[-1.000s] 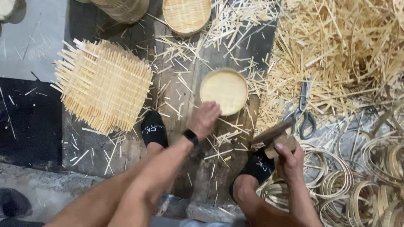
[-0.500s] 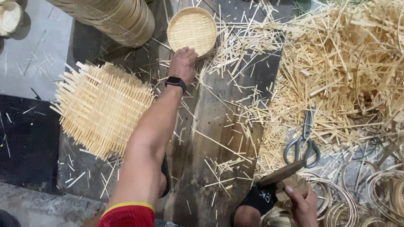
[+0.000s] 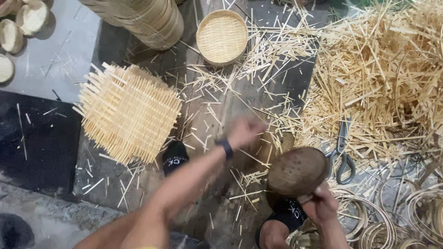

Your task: The person weaves small round bamboo bowls by placing a pre-woven square mat over a wooden mold, adding a circular bamboo rim, and trimming excess strands with shears. The finished bowls are stacked nearby.

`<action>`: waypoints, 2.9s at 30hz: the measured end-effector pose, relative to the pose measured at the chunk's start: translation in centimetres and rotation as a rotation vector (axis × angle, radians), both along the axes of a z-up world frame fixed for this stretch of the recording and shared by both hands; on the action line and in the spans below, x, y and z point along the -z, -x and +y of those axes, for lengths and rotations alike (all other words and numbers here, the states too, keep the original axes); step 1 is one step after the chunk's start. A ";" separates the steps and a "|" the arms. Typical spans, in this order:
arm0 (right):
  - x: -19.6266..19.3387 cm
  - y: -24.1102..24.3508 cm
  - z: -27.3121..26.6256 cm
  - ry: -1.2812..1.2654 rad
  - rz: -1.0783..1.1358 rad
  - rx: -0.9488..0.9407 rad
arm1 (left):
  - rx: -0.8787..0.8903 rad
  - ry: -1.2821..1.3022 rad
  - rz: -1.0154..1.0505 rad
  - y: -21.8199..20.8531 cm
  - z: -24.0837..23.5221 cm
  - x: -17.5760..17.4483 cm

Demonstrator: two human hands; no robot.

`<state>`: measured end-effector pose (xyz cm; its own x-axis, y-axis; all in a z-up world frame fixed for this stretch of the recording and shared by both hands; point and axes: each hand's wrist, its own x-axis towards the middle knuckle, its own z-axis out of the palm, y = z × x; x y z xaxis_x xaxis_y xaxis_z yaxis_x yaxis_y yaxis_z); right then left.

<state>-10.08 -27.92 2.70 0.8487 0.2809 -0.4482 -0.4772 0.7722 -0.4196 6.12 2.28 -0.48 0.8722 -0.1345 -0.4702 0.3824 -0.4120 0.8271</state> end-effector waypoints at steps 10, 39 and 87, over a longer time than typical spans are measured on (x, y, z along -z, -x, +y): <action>-1.1 -3.9 7.5 0.990 0.176 -0.366 | -0.478 0.036 0.009 9.1 1.3 0.0; -2.6 -4.1 6.6 0.944 0.048 -0.187 | 0.369 -0.205 -0.707 16.0 2.3 -8.3; -16.2 -5.6 -7.3 1.633 -0.841 -0.524 | -0.133 0.120 -0.198 6.8 -5.0 -16.5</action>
<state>-4.47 -35.22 18.95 0.9388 0.3350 -0.0801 0.1870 -0.6911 -0.6981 -0.67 -2.69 16.02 0.9593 -0.0565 -0.2766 0.2529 -0.2635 0.9309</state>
